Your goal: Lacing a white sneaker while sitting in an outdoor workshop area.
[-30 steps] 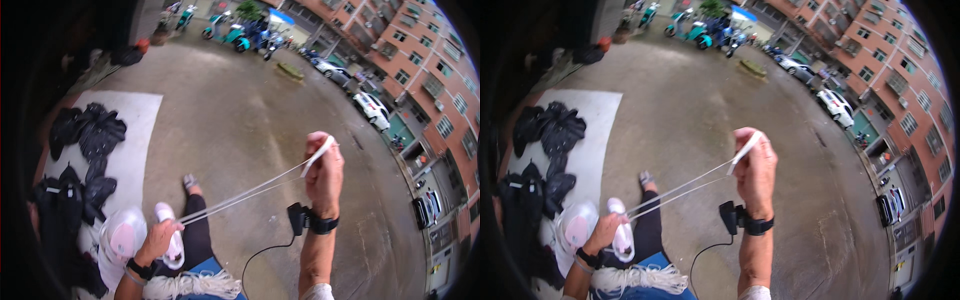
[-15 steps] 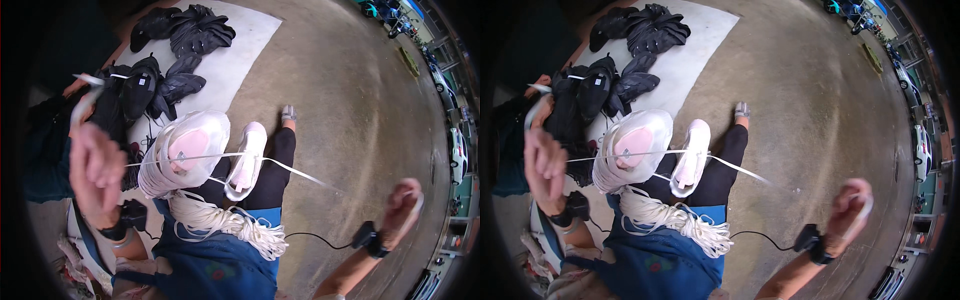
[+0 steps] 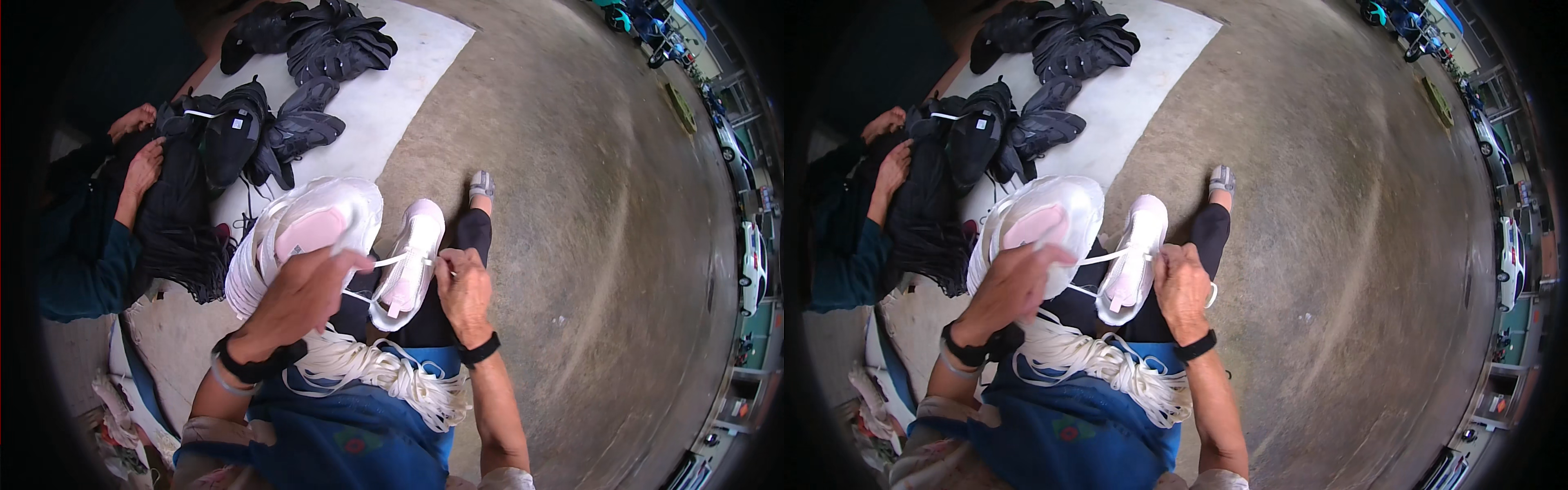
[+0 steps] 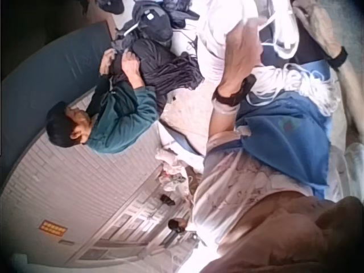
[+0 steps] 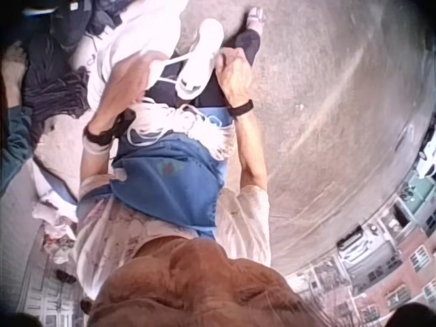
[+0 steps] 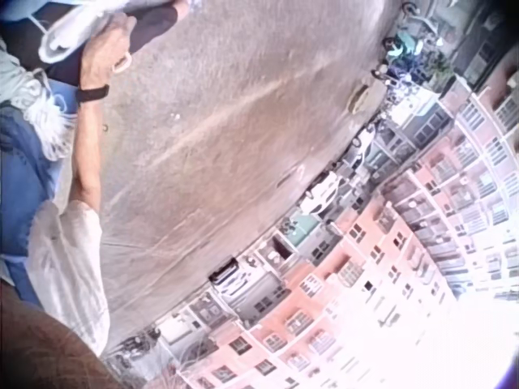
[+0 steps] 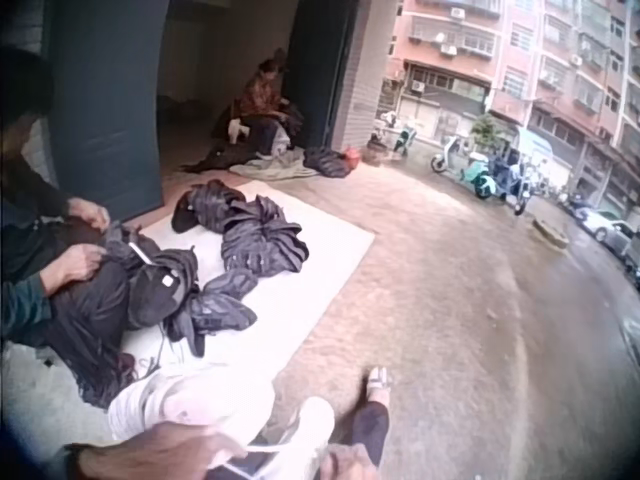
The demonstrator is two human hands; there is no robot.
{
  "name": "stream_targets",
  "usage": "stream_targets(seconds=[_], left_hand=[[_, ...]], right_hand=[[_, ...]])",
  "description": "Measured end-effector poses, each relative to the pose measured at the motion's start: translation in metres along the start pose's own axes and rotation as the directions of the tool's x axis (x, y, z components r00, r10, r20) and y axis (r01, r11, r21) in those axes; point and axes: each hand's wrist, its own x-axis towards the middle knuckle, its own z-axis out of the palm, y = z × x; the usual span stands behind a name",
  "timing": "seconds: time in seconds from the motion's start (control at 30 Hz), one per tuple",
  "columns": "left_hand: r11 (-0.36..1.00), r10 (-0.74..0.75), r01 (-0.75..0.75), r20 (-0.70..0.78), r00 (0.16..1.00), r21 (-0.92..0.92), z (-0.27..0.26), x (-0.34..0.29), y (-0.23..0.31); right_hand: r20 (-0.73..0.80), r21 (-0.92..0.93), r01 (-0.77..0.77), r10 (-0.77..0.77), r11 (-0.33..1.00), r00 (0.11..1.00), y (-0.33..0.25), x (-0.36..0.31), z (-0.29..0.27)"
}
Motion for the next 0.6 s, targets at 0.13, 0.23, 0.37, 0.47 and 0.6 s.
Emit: stream_targets(seconds=[0.13, 0.23, 0.37, 0.47, 0.6], left_hand=[[0.963, -0.189, 0.19, 0.02, 0.982, -0.192, 0.024, 0.042, -0.022], [0.973, -0.205, 0.202, -0.017, 0.979, -0.112, 0.031, 0.063, -0.024], [0.975, -0.222, 0.221, 0.042, 0.974, 0.027, 0.037, 0.085, -0.053], [0.955, -0.18, 0.191, -0.07, 0.981, 0.229, 0.049, 0.1, -0.087], [0.847, 0.17, -0.076, -0.134, 0.976, 0.526, 0.062, 0.128, -0.137]], right_hand=[[0.042, -0.045, 0.067, -0.065, 0.997, 0.997, 0.002, 0.004, 0.019], [0.067, -0.061, 0.032, -0.028, 0.998, 0.997, -0.003, 0.005, 0.017], [0.118, -0.078, 0.011, -0.002, 0.997, 0.993, -0.006, 0.006, 0.014], [0.113, -0.092, 0.026, -0.016, 0.995, 0.993, -0.007, 0.006, 0.016], [0.098, -0.151, 0.052, -0.038, 0.987, 0.994, -0.014, 0.007, 0.021]])
